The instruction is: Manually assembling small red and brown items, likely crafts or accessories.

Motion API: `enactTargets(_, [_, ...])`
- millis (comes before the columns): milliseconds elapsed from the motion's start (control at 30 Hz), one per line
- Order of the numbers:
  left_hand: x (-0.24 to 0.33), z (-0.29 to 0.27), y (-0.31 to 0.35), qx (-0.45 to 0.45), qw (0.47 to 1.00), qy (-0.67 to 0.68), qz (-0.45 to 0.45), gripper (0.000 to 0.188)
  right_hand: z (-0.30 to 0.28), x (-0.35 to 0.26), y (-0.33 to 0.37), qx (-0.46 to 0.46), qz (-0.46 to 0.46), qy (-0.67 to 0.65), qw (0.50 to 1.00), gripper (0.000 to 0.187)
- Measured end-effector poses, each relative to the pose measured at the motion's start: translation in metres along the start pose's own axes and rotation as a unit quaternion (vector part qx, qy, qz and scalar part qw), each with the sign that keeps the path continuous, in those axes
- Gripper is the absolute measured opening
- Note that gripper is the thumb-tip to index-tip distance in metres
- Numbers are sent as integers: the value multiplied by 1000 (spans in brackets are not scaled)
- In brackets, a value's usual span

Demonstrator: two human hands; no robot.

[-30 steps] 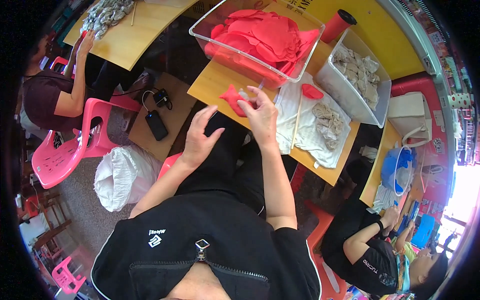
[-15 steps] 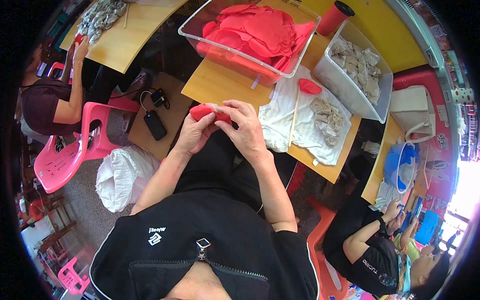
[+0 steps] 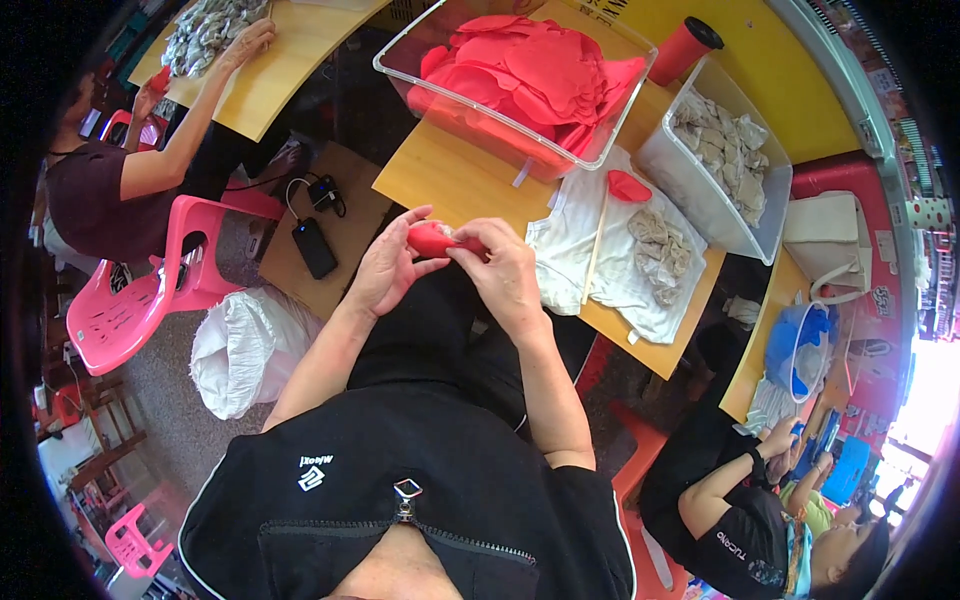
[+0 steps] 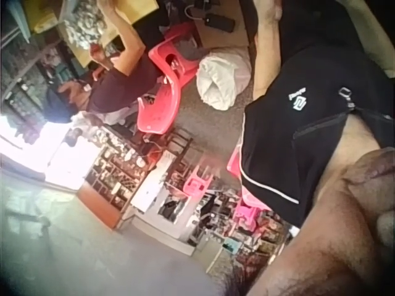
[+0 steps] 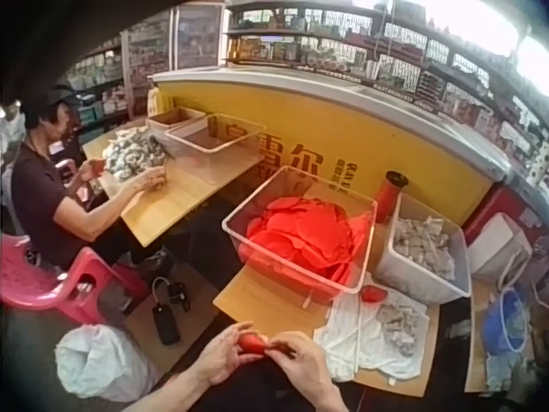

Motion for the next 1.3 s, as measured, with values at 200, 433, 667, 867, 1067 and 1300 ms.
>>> enactTargets(200, [-3, -36, 9, 30, 999, -27, -2, 40, -28, 44, -24, 55, 69, 102, 991, 17])
enactTargets(433, [-14, -48, 19, 49, 996, -67, -22, 33, -36, 30, -31, 49, 81, -334, 938, 14])
enactTargets(667, [-28, -23, 11, 23, 992, -104, -65, 28, -37, 25, -15, 118, -36, 121, 985, 15])
enactTargets(867, [-25, 18, -6, -24, 992, 115, -37, 31, -7, -4, 4, 98, -27, 47, 994, 17])
enactTargets(1067, [-19, 8, -5, -5, 996, 84, -13, 24, -3, -1, 15, 84, -7, 8, 996, 14])
enactTargets(1300, [-17, 14, 5, -77, 997, -4, -5, 28, 0, 12, 15, 73, 53, 46, 995, 13])
Point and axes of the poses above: each hand's wrist, its own y-axis away from the middle knuckle, its own z-axis out of the palm, x = y × z, the point moved 9 cm from there along -y, towards the middle knuckle, and after that the axes turned 10 degrees about -y, right-handed, at the moved point
